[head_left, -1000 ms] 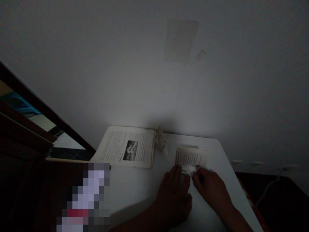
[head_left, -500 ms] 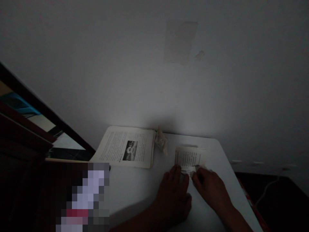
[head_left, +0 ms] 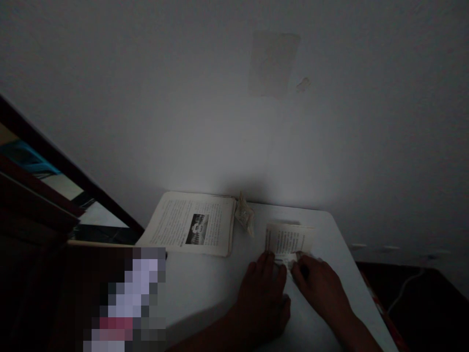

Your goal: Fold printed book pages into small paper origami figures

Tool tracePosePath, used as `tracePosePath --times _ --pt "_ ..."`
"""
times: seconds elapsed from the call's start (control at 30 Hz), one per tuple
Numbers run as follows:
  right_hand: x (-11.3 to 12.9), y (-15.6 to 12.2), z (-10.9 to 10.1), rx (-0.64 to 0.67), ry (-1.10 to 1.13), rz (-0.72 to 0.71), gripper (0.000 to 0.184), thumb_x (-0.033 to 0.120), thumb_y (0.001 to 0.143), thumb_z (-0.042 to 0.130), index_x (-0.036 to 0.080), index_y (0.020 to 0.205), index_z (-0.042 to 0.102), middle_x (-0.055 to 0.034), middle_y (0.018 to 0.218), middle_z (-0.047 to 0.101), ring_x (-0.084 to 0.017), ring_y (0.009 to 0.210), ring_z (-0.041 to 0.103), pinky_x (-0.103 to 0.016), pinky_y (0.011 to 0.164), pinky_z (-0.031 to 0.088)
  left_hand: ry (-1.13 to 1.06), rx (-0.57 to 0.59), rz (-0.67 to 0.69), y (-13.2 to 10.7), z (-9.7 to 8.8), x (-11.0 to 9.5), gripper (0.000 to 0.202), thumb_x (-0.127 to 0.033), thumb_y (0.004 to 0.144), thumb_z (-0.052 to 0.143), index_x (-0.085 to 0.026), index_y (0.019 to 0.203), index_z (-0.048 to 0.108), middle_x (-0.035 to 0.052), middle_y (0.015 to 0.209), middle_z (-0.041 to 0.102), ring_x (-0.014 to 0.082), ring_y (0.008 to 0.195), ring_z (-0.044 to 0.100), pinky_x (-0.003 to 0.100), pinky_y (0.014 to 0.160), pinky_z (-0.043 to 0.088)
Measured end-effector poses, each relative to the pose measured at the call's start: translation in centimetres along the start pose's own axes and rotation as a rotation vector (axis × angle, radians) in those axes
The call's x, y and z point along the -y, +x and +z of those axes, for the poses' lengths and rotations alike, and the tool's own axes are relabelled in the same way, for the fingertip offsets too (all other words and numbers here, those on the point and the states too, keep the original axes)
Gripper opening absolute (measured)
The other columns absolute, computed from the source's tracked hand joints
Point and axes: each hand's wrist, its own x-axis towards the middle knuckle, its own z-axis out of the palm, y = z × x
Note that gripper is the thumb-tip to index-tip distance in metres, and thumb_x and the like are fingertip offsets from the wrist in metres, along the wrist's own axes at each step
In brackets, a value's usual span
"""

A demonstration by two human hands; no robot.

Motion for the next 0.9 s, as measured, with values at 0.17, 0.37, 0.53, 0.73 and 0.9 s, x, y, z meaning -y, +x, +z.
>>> tracePosePath --times 0.17,0.37,0.53,0.73,0.9 --pt "-0.05 -0.01 0.12 0.009 0.003 0.007 0.026 0.031 0.087 0.042 0.021 0.066 0.053 -0.0023 0.064 0.064 -0.02 0.061 0.059 -0.029 0.06 0.034 -0.013 0.009 -0.003 0.12 -0.15 0.05 0.052 -0.043 0.086 0.041 -0.019 0.132 0.037 0.0163 0.142 0.031 0.0318 0.131 0.026 0.05 0.099 0.032" --pt "-0.06 0.0 0.01 0.001 0.016 0.001 0.026 0.031 0.086 0.042 0.021 0.066 0.054 -0.0019 0.064 0.064 -0.019 0.061 0.059 -0.028 0.06 0.033 -0.016 -0.002 -0.005 0.08 0.11 0.02 0.054 -0.043 0.085 0.043 -0.018 0.132 0.037 0.0174 0.141 0.032 0.0325 0.13 0.026 0.051 0.098 0.032" --pt "0.02 -0.12 -0.22 -0.002 0.014 0.014 0.026 0.031 0.086 0.043 0.021 0.065 0.054 -0.0017 0.063 0.063 -0.019 0.061 0.058 -0.028 0.059 0.033 -0.015 -0.011 0.011 -0.08 0.2 0.06 0.053 -0.043 0.085 0.042 -0.018 0.131 0.037 0.0174 0.141 0.032 0.0329 0.13 0.026 0.051 0.098 0.033" --pt "-0.06 -0.15 0.01 -0.003 0.034 0.021 0.027 0.033 0.086 0.042 0.022 0.065 0.054 -0.0021 0.063 0.063 -0.02 0.063 0.059 -0.029 0.06 0.034 -0.026 -0.002 -0.003 0.09 0.27 0.15 0.054 -0.044 0.083 0.043 -0.019 0.131 0.037 0.0169 0.141 0.032 0.0326 0.13 0.026 0.051 0.099 0.032" --pt "-0.18 -0.06 0.14 0.002 0.029 0.027 0.027 0.033 0.086 0.042 0.021 0.066 0.054 -0.0025 0.063 0.063 -0.02 0.062 0.059 -0.029 0.061 0.035 -0.039 0.001 -0.013 0.22 0.08 0.11 0.054 -0.043 0.082 0.045 -0.019 0.131 0.038 0.0163 0.141 0.032 0.0326 0.13 0.026 0.051 0.098 0.032"
